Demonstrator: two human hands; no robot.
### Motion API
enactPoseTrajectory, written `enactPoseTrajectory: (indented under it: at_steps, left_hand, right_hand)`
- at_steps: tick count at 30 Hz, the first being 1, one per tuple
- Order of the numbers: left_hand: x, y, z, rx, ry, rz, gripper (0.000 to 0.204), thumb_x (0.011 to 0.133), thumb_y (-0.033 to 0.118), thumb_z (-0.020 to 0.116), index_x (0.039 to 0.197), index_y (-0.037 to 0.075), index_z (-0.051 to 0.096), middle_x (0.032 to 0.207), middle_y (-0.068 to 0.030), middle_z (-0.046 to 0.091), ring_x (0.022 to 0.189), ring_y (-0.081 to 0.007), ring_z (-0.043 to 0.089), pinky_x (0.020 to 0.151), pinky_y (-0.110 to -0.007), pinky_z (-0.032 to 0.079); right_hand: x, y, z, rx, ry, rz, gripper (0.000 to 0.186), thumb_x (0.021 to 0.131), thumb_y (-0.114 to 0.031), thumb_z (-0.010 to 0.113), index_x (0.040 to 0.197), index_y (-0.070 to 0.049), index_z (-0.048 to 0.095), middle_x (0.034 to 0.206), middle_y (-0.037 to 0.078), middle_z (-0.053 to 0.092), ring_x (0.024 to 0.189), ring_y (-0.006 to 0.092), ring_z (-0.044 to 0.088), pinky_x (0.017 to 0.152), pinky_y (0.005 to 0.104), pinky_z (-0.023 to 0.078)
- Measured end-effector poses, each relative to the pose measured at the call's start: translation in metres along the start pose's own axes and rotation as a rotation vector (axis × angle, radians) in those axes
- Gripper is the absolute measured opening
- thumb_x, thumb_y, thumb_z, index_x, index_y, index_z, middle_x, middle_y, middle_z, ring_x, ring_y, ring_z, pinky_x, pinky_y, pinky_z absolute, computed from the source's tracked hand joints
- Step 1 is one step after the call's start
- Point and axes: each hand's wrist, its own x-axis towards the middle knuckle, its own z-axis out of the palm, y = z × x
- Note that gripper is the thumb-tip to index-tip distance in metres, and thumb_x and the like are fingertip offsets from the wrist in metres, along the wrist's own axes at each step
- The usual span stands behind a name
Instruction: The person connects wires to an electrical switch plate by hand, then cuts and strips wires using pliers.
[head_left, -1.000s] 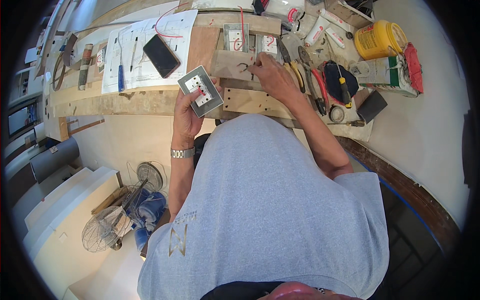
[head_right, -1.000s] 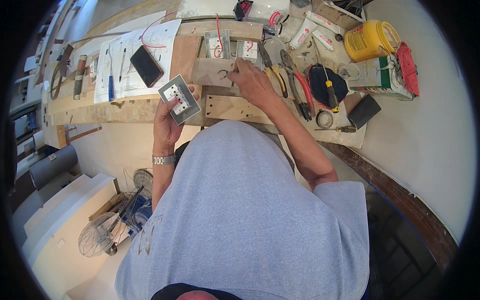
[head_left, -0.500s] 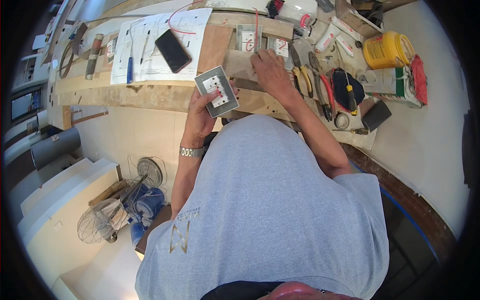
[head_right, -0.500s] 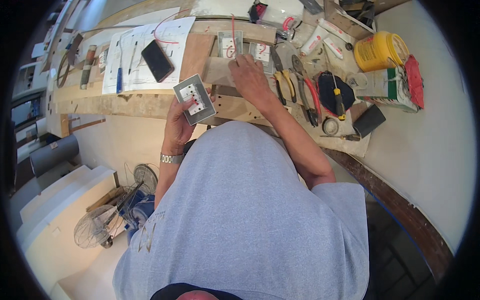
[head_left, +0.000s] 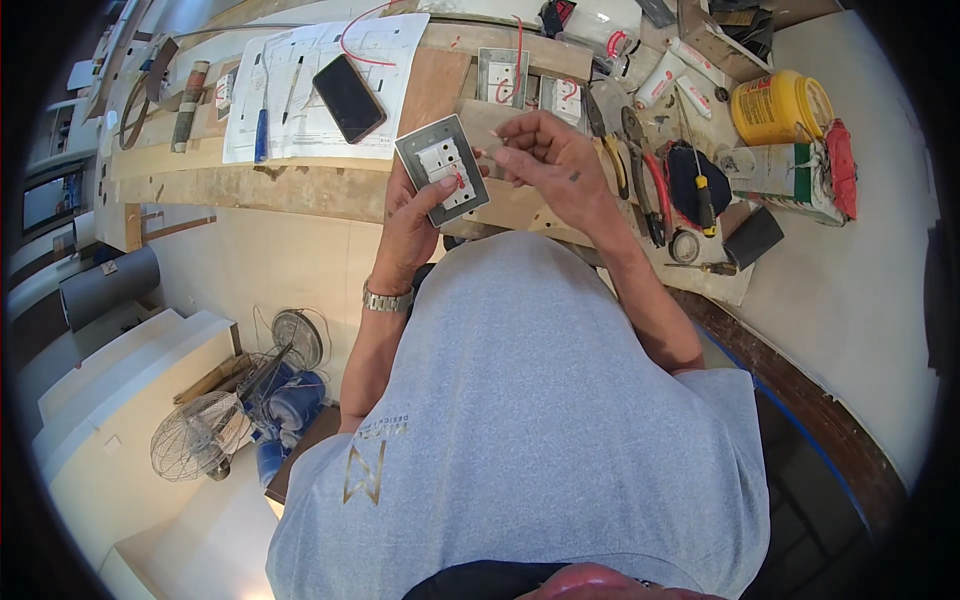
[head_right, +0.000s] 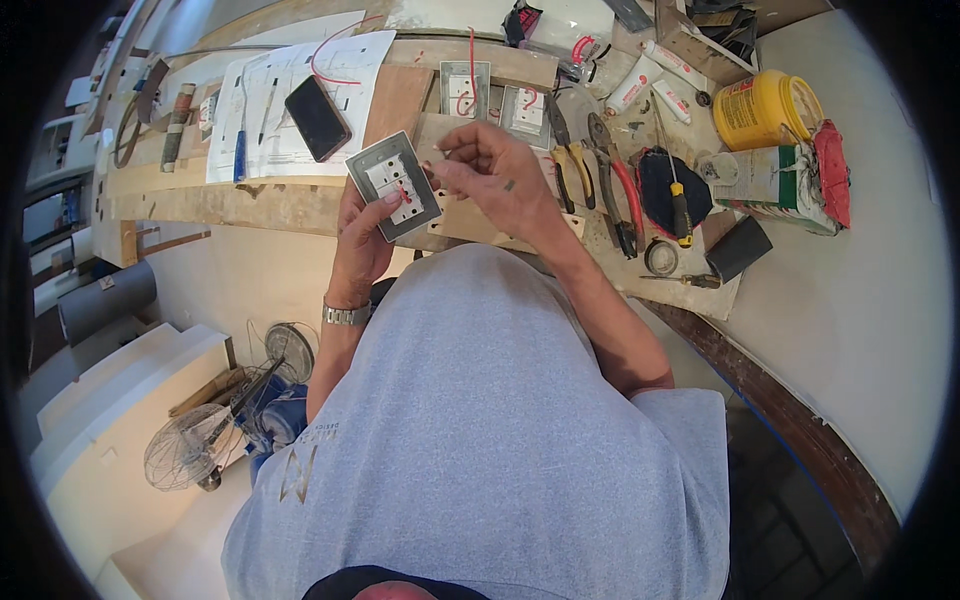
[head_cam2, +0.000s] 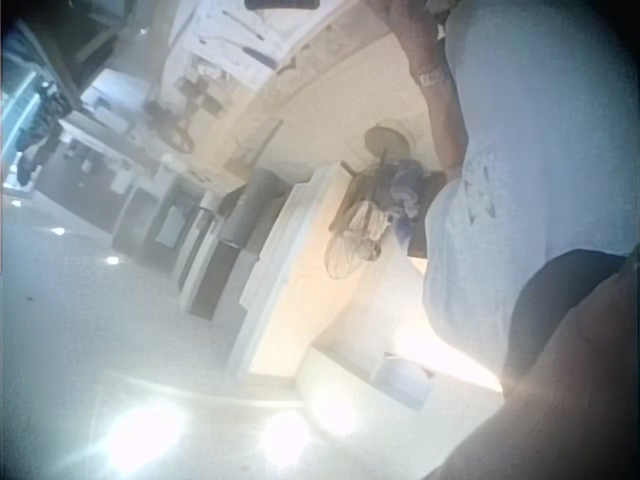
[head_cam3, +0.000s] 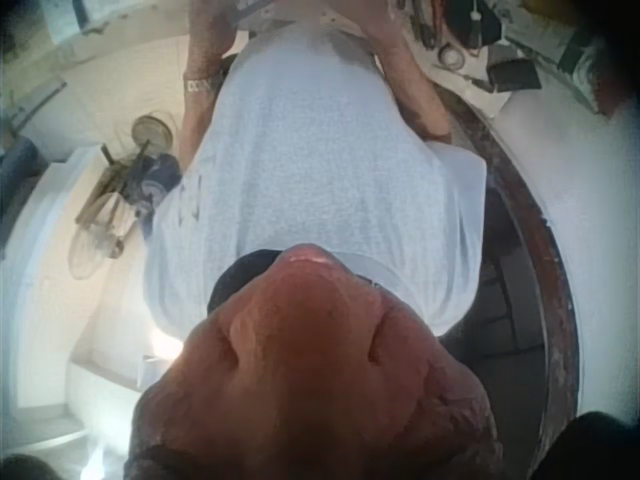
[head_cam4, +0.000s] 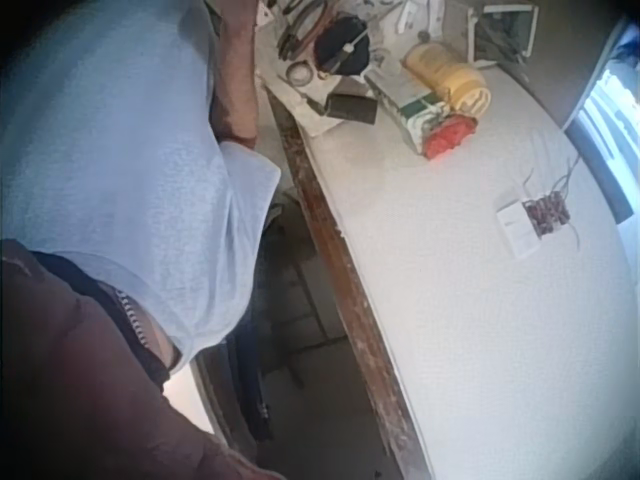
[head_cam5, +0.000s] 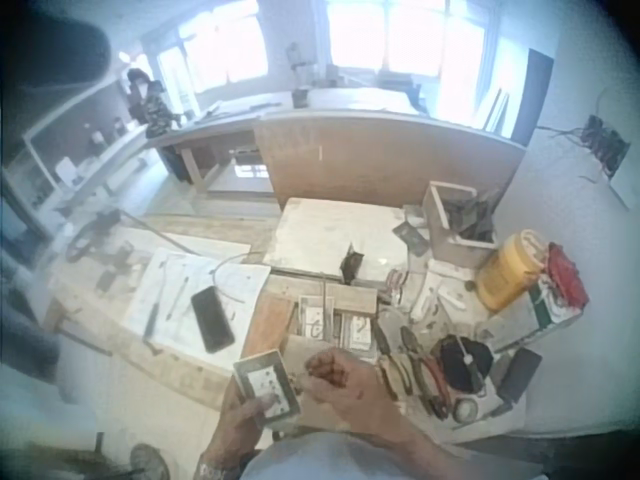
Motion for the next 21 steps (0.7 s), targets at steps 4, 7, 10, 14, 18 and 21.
enactPoseTrajectory:
  at_steps: [4,7,10,14,18,21]
  left_hand:
    - [-0.001,0.002,0.005,-0.005,0.028,0.019,0.057,0.098,0.003,0.066,0.151,0.006,0.046,0.137,-0.0188,0.069,0.122,-0.0262,0.072,0.104,-0.043,0.061]
    - [0.0,0.002,0.003,-0.015,0.028,0.028,0.055,0.099,0.003,0.066,0.15,0.006,0.047,0.136,-0.0163,0.069,0.123,-0.0237,0.07,0.104,-0.042,0.06]
    - [0.001,0.001,0.002,-0.009,0.035,0.047,0.053,0.099,0.004,0.066,0.148,0.007,0.048,0.134,-0.015,0.07,0.122,-0.0229,0.07,0.104,-0.041,0.06]
    - [0.0,0.002,0.002,0.016,0.021,0.055,0.052,0.099,0.004,0.067,0.147,0.007,0.049,0.134,-0.0143,0.069,0.121,-0.022,0.07,0.104,-0.04,0.059]
    - [0.0,0.003,0.004,0.013,0.028,0.065,0.052,0.099,0.003,0.068,0.147,0.007,0.049,0.134,-0.0139,0.07,0.121,-0.0217,0.07,0.104,-0.039,0.059]
    - [-0.001,0.003,0.005,0.024,0.027,0.075,0.053,0.099,0.003,0.068,0.147,0.007,0.048,0.134,-0.0137,0.07,0.122,-0.0218,0.07,0.104,-0.039,0.058]
  right_hand:
    - [-0.009,-0.003,0.012,0.031,-0.044,-0.003,0.032,0.1,-0.01,0.077,0.127,0.002,0.063,0.098,0.005,0.07,0.082,0.009,0.066,0.073,0.0252,0.057]
    - [-0.01,-0.004,0.015,0.037,-0.064,-0.009,0.031,0.101,-0.009,0.077,0.126,0.0,0.062,0.1,0.005,0.07,0.086,0.0088,0.067,0.075,0.0252,0.057]
    - [-0.01,-0.003,0.017,0.043,-0.079,-0.02,0.028,0.1,-0.008,0.077,0.122,0.0,0.061,0.1,0.006,0.07,0.09,0.0088,0.068,0.078,0.0257,0.058]
    - [-0.01,-0.002,0.019,0.008,-0.066,-0.063,0.025,0.101,-0.008,0.076,0.12,0.0,0.062,0.101,0.006,0.071,0.091,0.0082,0.068,0.08,0.026,0.059]
    - [-0.01,0.004,0.021,-0.06,-0.035,-0.138,0.024,0.101,-0.009,0.076,0.118,0.0,0.063,0.101,0.006,0.073,0.09,0.009,0.07,0.08,0.0263,0.059]
    - [-0.01,0.004,0.021,-0.1,-0.018,-0.155,0.023,0.1,-0.009,0.077,0.116,0.0,0.064,0.1,0.007,0.074,0.089,0.0099,0.071,0.079,0.027,0.06]
